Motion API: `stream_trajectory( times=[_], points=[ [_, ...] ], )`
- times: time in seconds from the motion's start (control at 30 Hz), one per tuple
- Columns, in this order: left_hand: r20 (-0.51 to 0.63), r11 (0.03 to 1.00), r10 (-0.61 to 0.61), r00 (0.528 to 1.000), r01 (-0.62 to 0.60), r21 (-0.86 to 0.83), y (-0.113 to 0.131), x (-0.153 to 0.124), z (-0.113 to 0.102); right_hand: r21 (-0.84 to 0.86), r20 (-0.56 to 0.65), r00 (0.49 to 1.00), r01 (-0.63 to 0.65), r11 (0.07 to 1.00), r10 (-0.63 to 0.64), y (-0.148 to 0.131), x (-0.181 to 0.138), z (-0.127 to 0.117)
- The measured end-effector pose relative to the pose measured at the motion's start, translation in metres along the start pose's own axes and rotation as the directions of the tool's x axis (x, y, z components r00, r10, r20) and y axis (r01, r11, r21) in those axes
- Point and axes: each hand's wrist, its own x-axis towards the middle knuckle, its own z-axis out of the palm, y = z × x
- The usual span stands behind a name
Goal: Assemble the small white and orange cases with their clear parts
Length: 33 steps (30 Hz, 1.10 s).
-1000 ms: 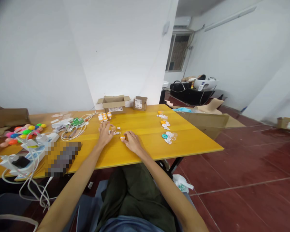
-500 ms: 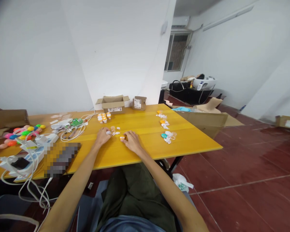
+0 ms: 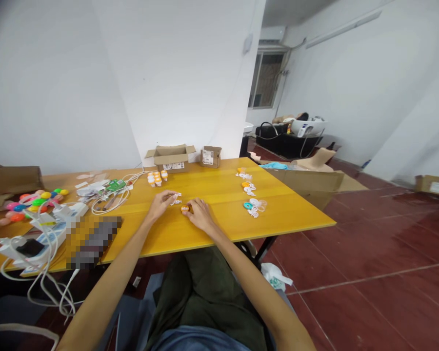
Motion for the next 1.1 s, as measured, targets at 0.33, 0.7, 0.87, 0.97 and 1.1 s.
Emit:
stream_trajectory(
  times=[0.33,0.7,0.87,0.97,1.1],
  points=[
    [0.138,0.997,0.049,0.989,-0.04,-0.064,-0.009,0.004,0.005,0.122,-0.102,0.994,0.051,0.991,-0.038,0.008,0.002,0.005],
    [0.171,0.996,0.079,0.982,-0.084,0.017,-0.004,0.001,0.012,0.407,-0.182,0.983,0.099,0.908,-0.025,0.003,0.005,-0.003],
    [0.218,0.996,0.087,0.972,-0.085,-0.016,-0.005,0.0,0.014,0.502,-0.184,0.983,0.072,0.862,0.025,0.001,0.006,-0.004],
    [0.204,0.998,0.063,0.977,-0.059,-0.024,-0.005,-0.001,0.015,0.545,-0.194,0.98,0.066,0.836,0.05,0.002,0.006,-0.004],
    [0.164,0.994,0.075,0.984,-0.086,0.067,-0.003,-0.004,0.016,0.555,-0.239,0.967,0.063,0.83,0.087,0.002,0.005,-0.006]
  ],
)
